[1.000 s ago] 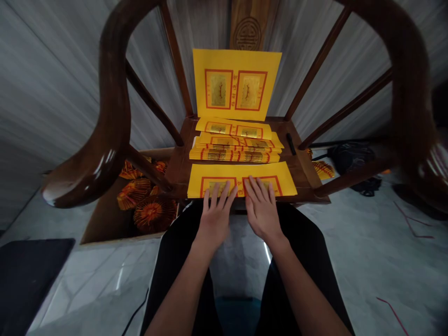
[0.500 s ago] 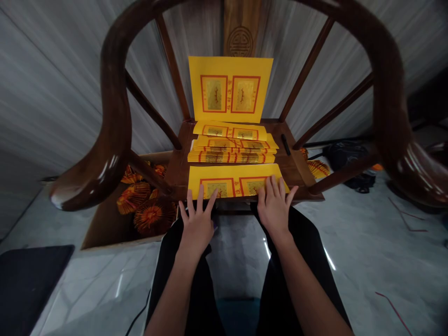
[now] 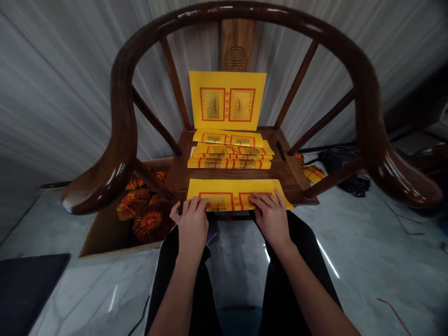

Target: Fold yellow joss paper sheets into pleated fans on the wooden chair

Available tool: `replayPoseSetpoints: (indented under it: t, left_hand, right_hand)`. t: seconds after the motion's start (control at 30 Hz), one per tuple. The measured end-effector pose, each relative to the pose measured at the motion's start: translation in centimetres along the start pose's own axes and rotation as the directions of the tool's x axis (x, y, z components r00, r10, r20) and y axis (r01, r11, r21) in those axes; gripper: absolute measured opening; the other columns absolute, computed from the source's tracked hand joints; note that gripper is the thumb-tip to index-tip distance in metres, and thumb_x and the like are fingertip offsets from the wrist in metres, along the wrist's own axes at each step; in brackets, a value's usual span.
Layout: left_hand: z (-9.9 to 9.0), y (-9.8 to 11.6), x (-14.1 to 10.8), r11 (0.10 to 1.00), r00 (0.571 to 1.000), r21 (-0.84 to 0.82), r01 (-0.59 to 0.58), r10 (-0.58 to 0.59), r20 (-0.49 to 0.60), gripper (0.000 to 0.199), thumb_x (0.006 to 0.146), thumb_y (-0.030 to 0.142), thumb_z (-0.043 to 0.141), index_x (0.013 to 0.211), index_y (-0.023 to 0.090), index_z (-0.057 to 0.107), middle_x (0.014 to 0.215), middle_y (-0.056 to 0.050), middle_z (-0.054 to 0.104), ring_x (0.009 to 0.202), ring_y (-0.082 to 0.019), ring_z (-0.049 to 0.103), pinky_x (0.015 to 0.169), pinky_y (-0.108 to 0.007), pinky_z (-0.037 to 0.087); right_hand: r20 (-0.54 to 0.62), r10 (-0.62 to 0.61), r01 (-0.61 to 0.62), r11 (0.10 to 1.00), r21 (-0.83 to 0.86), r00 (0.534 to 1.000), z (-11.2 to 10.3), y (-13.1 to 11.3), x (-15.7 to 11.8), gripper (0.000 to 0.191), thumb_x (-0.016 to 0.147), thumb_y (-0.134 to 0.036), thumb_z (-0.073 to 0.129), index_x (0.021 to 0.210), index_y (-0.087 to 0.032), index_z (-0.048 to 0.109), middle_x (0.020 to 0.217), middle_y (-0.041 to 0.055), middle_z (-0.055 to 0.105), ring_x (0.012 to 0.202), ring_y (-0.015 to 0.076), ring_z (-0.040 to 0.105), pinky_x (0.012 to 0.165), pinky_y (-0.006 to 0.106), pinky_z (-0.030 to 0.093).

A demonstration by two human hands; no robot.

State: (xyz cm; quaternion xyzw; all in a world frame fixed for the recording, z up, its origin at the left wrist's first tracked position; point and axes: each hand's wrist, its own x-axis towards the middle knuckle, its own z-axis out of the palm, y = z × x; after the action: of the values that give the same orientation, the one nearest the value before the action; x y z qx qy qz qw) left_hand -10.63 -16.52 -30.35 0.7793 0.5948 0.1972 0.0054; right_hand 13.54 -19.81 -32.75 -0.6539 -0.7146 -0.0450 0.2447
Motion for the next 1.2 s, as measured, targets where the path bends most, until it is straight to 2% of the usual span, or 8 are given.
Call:
replayPoseSetpoints:
  t: [0.13,0.27,0.43,0.67,0.87,0.93,1.03,1.2]
  left_hand:
    - [-1.3,1.4,0.9,0.982,0.983,-0.057,-0.179,0.181,0.033,0.03,0.098,0.01,0.049,0.117,0.025,0.068,0.112,-0.007,0.073,0.111,-0.028,0.064,0.109,-0.051,0.036]
    - [-4.4,3.6,4.4,0.928,0.92,-0.04,-0.369,0.371,0.122,0.026,0.104,0.013,0.041,0.109,0.02,0.066,0.104,-0.008,0.074,0.099,-0.026,0.067,0.089,-0.042,0.043]
    - [-7.2,4.8,9.6,0.894,0.887,0.028,-0.447,0.439,0.146,0.026,0.099,0.007,0.045,0.115,0.017,0.064,0.117,-0.01,0.075,0.108,-0.028,0.069,0.091,-0.042,0.045]
    - [-4.7,3.4,10.3,0.903,0.897,0.091,-0.419,0.396,0.197,0.031,0.096,0.004,0.047,0.118,0.017,0.064,0.119,-0.01,0.075,0.113,-0.028,0.068,0.093,-0.041,0.049]
    - [-5.7,2.5,10.5,0.901,0.898,0.075,-0.428,0.414,0.146,0.021,0.1,0.013,0.052,0.113,0.019,0.068,0.112,-0.008,0.074,0.111,-0.029,0.063,0.093,-0.041,0.048]
    - [-5.3,2.0,9.9,0.906,0.909,0.076,-0.416,0.413,0.058,0.023,0.101,0.014,0.05,0.114,0.02,0.069,0.111,-0.008,0.073,0.11,-0.029,0.062,0.095,-0.042,0.047]
    - [-2.9,0.5,8.1,0.91,0.909,0.046,-0.412,0.414,-0.042,0.031,0.103,0.016,0.047,0.126,0.022,0.068,0.12,-0.008,0.07,0.112,-0.028,0.059,0.096,-0.043,0.047]
    - [1.2,-1.7,5.3,0.937,0.933,-0.067,-0.344,0.349,0.091,0.034,0.096,0.013,0.055,0.126,0.024,0.068,0.119,-0.008,0.066,0.112,-0.027,0.058,0.098,-0.041,0.047]
  right_hand:
    - [0.071,-0.083,0.083,0.997,0.001,0.994,-2.9,0.4,1.5,0.023,0.101,-0.016,0.054,0.104,-0.026,0.075,0.103,0.0019,0.08,0.097,0.0225,0.071,0.119,0.051,0.033]
    - [0.173,-0.243,0.263,0.959,-0.103,0.954,-7.5,1.2,6.2,0.02,0.105,-0.029,0.054,0.096,-0.021,0.07,0.098,0.0062,0.079,0.094,0.0241,0.072,0.1,0.044,0.043]
    - [0.306,-0.232,0.317,0.911,-0.264,0.923,-10.7,1.4,11.1,0.025,0.106,-0.038,0.055,0.093,-0.019,0.065,0.094,0.0086,0.078,0.088,0.0262,0.072,0.083,0.039,0.044]
    - [0.365,-0.207,0.312,0.915,-0.258,0.908,-8.0,3.0,11.5,0.022,0.104,-0.039,0.058,0.095,-0.02,0.066,0.093,0.0082,0.078,0.09,0.0267,0.073,0.084,0.038,0.047]
    - [0.291,-0.233,0.312,0.913,-0.264,0.928,-8.6,3.6,11.7,0.022,0.105,-0.031,0.053,0.096,-0.02,0.069,0.09,0.0095,0.076,0.086,0.0273,0.071,0.081,0.04,0.05]
    - [0.191,-0.279,0.317,0.925,-0.209,0.941,-8.6,3.5,11.0,0.023,0.103,-0.02,0.05,0.106,-0.02,0.073,0.101,0.01,0.077,0.098,0.0279,0.069,0.088,0.041,0.052]
    - [0.112,-0.314,0.329,0.931,-0.155,0.943,-7.1,3.5,8.5,0.045,0.095,-0.006,0.046,0.132,-0.02,0.069,0.138,0.0116,0.066,0.128,0.0304,0.057,0.108,0.046,0.048]
    - [0.229,-0.204,0.238,0.962,-0.133,0.952,-2.8,3.8,3.4,0.067,0.091,-0.005,0.046,0.155,-0.024,0.052,0.158,0.0125,0.049,0.138,0.0338,0.05,0.112,0.052,0.049]
